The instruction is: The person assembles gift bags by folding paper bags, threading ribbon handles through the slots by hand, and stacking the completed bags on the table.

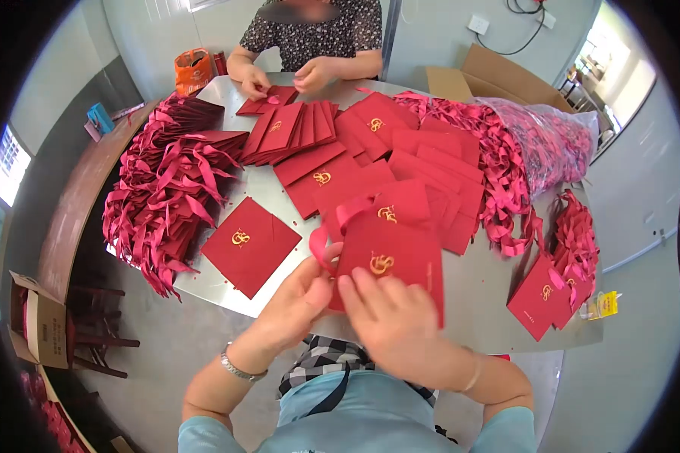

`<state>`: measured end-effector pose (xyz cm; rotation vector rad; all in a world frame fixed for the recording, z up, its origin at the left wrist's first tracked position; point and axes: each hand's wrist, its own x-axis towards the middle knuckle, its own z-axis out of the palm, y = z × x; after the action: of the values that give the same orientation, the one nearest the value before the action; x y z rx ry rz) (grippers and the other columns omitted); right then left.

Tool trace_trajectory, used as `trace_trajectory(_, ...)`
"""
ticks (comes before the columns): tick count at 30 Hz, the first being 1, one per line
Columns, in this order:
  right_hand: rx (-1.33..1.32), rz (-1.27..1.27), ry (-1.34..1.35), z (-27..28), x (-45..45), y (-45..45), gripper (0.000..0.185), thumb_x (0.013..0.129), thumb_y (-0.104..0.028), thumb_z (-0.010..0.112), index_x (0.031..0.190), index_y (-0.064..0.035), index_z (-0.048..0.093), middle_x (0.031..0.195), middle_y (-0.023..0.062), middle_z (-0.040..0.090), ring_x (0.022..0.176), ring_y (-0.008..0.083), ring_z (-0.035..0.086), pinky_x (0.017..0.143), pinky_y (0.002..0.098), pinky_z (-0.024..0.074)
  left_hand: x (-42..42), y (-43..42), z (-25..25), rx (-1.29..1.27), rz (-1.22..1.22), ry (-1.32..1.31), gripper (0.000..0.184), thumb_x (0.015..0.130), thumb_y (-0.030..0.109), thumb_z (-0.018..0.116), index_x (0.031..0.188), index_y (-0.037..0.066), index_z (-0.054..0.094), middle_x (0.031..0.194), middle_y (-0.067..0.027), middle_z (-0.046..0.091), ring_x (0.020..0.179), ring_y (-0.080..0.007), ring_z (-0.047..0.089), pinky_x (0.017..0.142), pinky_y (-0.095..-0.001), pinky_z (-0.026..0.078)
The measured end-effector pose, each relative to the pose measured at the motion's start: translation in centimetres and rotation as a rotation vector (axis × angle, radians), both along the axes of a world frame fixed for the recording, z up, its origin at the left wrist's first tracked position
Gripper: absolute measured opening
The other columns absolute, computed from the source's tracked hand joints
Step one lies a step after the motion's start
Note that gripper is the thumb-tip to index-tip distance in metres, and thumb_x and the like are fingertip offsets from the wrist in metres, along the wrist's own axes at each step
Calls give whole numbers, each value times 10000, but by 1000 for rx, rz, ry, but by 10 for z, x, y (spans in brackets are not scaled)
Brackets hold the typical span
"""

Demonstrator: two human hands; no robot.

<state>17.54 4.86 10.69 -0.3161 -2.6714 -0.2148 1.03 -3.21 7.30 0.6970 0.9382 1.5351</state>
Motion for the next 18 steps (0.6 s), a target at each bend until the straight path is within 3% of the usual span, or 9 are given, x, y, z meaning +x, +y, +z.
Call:
trace_trajectory(2, -39, -21, -50, -25, -9, -17, 533, 711, -236, 689, 1178, 11, 618, 1177, 117, 611, 874, 214, 563, 663, 316, 444, 5, 5, -2, -211, 150, -57, 406, 974, 64, 523, 1366, 17, 433, 1208, -102, 592, 1016, -169, 610, 905, -322, 506)
trace_trajectory(3, -100, -9, -51, -30, -11, -20, 537, 721, -268, 712, 1172, 11, 621, 1180, 115, 610, 890, 214, 564, 677, 318, 443, 3, 9, -13, -212, 155, -55, 406, 974, 64, 523, 1366, 17, 433, 1208, -102, 592, 1016, -169, 610, 905, -322, 506)
trace_trajectory(4, -358, 100, -65, -19, -4, -19, 526, 736, -310, 748, 1145, 0, 630, 1189, 117, 604, 931, 231, 570, 732, 336, 451, 0, 11, -25, -149, 184, -40, 370, 968, 42, 519, 1332, 17, 463, 1165, -98, 615, 1002, -163, 617, 904, -312, 505)
trace_trajectory(7, -296, 22, 127, -8, 10, 5, 474, 759, -258, 746, 1142, -8, 620, 1177, 132, 608, 978, 257, 582, 794, 368, 459, -8, 10, -43, -90, 205, -55, 267, 948, -11, 517, 1211, 7, 560, 1082, -83, 661, 977, -141, 629, 896, -293, 508)
trace_trajectory(10, -485, -203, 266, -20, 19, 40, 423, 807, -178, 719, 1155, 19, 581, 1126, 195, 624, 1001, 343, 592, 864, 433, 470, -10, 8, -44, -99, 175, -56, 225, 945, -8, 532, 1163, 1, 589, 1080, -65, 666, 973, -138, 630, 895, -287, 505)
trace_trajectory(11, -806, -258, 237, -23, 21, 42, 389, 848, -153, 701, 1155, 35, 553, 1069, 181, 648, 959, 289, 629, 836, 396, 498, -10, 9, -43, -68, 152, -34, 213, 942, -11, 524, 1141, -2, 601, 1060, -65, 672, 965, -134, 631, 887, -283, 507)
trace_trajectory(12, -806, -265, 235, -28, 24, 46, 389, 848, -153, 701, 1155, 35, 553, 1069, 181, 648, 959, 289, 629, 836, 396, 498, -10, 10, -43, -39, 130, -11, 203, 940, -14, 517, 1119, -4, 613, 1040, -64, 677, 957, -131, 632, 879, -280, 508)
trace_trajectory(14, -1273, -227, 118, -36, 27, 52, 314, 866, -164, 681, 1073, 21, 535, 930, 180, 660, 803, 299, 643, 722, 377, 506, -16, 18, -47, -134, 223, 97, 199, 935, -22, 485, 1055, -5, 642, 992, -69, 688, 925, -128, 637, 849, -263, 510)
trace_trajectory(18, -1310, -198, 239, -40, 29, 41, 249, 878, -125, 665, 1022, 23, 525, 829, 168, 653, 737, 239, 640, 691, 336, 506, -20, 26, -42, -241, 235, 31, 187, 965, 59, 480, 983, -12, 653, 894, -87, 681, 841, -143, 642, 797, -266, 515)
